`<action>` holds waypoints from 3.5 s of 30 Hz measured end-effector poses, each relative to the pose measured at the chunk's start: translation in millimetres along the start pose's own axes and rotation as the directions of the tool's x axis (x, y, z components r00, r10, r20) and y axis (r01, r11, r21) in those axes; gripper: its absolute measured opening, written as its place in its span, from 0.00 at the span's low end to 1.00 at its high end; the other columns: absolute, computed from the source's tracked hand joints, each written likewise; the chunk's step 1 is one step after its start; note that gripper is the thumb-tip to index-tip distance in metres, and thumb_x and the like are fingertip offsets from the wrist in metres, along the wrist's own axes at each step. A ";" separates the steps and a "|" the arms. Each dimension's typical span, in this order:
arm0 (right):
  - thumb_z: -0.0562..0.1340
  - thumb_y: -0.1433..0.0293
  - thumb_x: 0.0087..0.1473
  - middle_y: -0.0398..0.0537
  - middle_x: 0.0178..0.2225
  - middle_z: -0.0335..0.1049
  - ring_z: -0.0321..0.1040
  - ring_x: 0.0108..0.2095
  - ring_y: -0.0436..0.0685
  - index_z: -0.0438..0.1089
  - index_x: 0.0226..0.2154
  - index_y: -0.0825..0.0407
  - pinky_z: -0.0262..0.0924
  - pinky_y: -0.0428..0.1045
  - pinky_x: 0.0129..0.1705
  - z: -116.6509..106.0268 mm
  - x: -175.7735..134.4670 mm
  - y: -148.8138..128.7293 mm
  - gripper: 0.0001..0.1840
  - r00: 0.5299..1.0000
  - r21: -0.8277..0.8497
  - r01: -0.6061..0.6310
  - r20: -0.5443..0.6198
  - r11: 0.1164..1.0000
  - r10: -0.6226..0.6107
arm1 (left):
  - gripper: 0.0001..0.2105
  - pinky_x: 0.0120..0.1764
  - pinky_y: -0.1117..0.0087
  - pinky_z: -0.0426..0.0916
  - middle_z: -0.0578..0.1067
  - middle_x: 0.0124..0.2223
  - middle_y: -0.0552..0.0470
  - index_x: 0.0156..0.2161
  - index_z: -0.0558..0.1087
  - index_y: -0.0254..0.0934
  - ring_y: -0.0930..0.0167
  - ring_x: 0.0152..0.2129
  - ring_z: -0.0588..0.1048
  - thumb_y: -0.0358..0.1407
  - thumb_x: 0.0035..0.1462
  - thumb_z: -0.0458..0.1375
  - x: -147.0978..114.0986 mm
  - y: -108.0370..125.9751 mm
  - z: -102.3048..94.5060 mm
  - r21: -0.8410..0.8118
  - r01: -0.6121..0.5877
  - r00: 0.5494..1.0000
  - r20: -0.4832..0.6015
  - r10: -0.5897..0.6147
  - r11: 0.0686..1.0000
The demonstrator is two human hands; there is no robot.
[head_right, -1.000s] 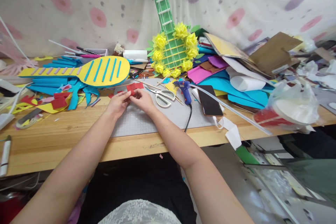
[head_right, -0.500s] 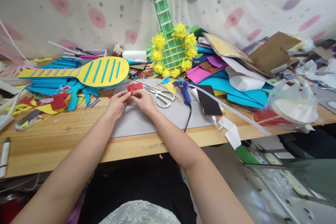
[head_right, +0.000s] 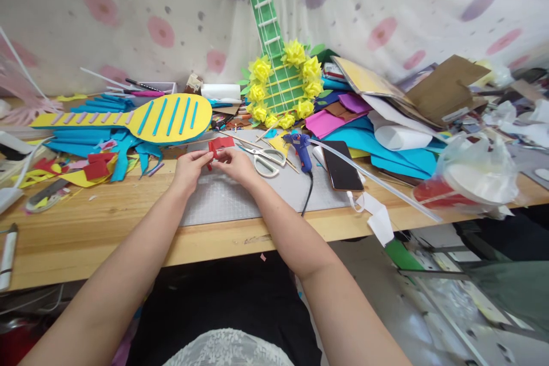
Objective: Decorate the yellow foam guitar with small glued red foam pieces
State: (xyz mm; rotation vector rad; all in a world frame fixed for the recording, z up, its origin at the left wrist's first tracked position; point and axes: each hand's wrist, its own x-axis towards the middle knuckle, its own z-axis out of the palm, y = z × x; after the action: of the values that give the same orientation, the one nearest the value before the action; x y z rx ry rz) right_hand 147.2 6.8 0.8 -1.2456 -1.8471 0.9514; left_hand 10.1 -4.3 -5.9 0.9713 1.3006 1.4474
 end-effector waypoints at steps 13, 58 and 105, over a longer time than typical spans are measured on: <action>0.56 0.69 0.50 0.66 0.45 0.67 0.64 0.47 0.65 0.64 0.46 0.65 0.56 0.52 0.47 -76.5 -9.0 3.4 0.21 0.979 -0.895 -0.097 -0.008 0.436 0.203 | 0.05 0.42 0.66 0.65 0.78 0.31 0.48 0.27 0.78 0.36 0.65 0.31 0.74 0.32 0.39 0.64 3.1 8.3 -14.6 0.291 -0.162 0.984 -0.024 0.176 0.943; 0.56 0.41 0.41 0.42 0.23 0.62 0.56 0.25 0.49 0.66 0.23 0.53 0.45 0.45 0.26 -70.7 -6.7 -14.4 0.30 0.920 -0.512 0.083 0.368 0.855 0.132 | 0.10 0.39 0.68 0.63 0.77 0.28 0.50 0.25 0.78 0.35 0.68 0.29 0.72 0.36 0.32 0.68 1.5 7.2 -10.8 0.104 -0.002 0.997 0.078 -0.006 0.995; 0.67 0.62 0.38 0.42 0.25 0.69 0.64 0.28 0.49 0.70 0.24 0.53 0.63 0.48 0.34 0.0 12.9 -4.3 0.12 0.994 0.417 0.088 -0.091 0.905 -0.055 | 0.13 0.41 0.65 0.67 0.79 0.32 0.48 0.31 0.79 0.34 0.66 0.33 0.75 0.41 0.41 0.64 -1.8 5.7 -7.8 0.172 -0.251 0.957 0.192 0.218 0.953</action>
State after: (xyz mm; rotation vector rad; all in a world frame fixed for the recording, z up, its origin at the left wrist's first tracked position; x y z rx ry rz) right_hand 141.7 17.8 6.4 -0.9282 -1.5097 1.1679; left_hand 2.4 -8.1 -1.2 1.3906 1.2474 1.3946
